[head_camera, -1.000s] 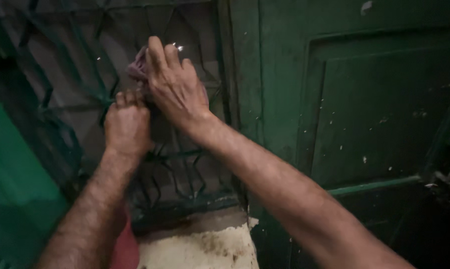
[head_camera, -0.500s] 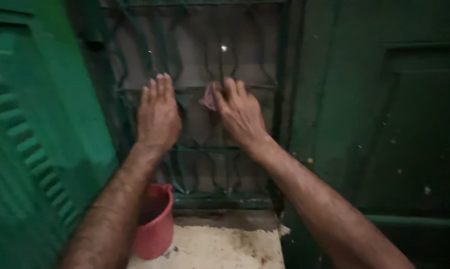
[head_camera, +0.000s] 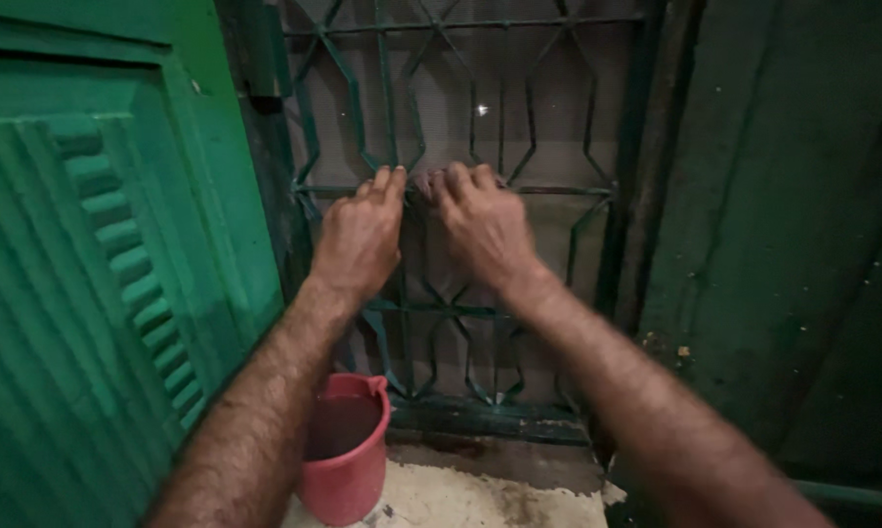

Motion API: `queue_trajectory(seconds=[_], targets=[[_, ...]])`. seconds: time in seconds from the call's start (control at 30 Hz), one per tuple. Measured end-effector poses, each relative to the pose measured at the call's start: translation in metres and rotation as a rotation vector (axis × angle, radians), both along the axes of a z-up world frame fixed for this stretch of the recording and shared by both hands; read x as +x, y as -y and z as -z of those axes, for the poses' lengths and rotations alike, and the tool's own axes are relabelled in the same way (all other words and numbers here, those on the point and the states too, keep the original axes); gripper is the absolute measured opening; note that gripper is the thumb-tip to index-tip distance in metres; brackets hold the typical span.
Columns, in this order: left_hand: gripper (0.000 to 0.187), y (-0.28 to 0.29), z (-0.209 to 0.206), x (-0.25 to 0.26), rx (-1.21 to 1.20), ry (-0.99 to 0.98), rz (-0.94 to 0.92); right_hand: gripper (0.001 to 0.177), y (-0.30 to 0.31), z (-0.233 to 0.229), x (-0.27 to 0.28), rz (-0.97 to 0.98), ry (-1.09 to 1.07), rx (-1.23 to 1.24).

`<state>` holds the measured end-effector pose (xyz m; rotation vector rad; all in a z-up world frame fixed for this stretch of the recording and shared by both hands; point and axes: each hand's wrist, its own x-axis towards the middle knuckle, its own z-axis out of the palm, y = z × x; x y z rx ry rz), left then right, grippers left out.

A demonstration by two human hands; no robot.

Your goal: The person dips a cloth into a red cup of water and wipes a metal security grille on a window. They repeatedly wring out the cloth and scrub the bars and mesh of the grille.

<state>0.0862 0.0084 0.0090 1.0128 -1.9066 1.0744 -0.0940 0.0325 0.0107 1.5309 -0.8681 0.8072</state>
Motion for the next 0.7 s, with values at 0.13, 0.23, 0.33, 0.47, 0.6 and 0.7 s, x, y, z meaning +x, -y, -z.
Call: queue_trajectory(seconds=[0.13, 0.23, 0.33, 0.47, 0.6, 0.7], targets=[[0.074, 0.005, -0.001, -0.002, 0.015, -0.035, 0.024, 0.039, -0.003, -0.006, 0.0, 0.255, -0.001, 0.133], [0.076, 0.011, 0.002, -0.007, -0.055, -0.064, 0.035, 0.034, 0.007, -0.012, 0.02, 0.189, 0.179, 0.297], [0.078, 0.011, 0.001, -0.007, -0.063, -0.062, 0.068, 0.032, 0.011, -0.007, 0.032, -0.106, 0.225, 0.2], [0.083, 0.006, -0.008, 0.007, 0.145, -0.038, 0.071, 0.057, -0.007, 0.013, 0.005, -0.463, 0.181, 0.155], [0.083, 0.005, -0.01, -0.001, 0.192, -0.077, -0.014, 0.024, -0.003, 0.052, 0.009, -0.58, 0.65, 0.336], [0.087, 0.005, -0.005, -0.005, 0.092, -0.06, 0.037, 0.026, 0.013, 0.073, 0.024, -0.661, 0.772, 0.272]])
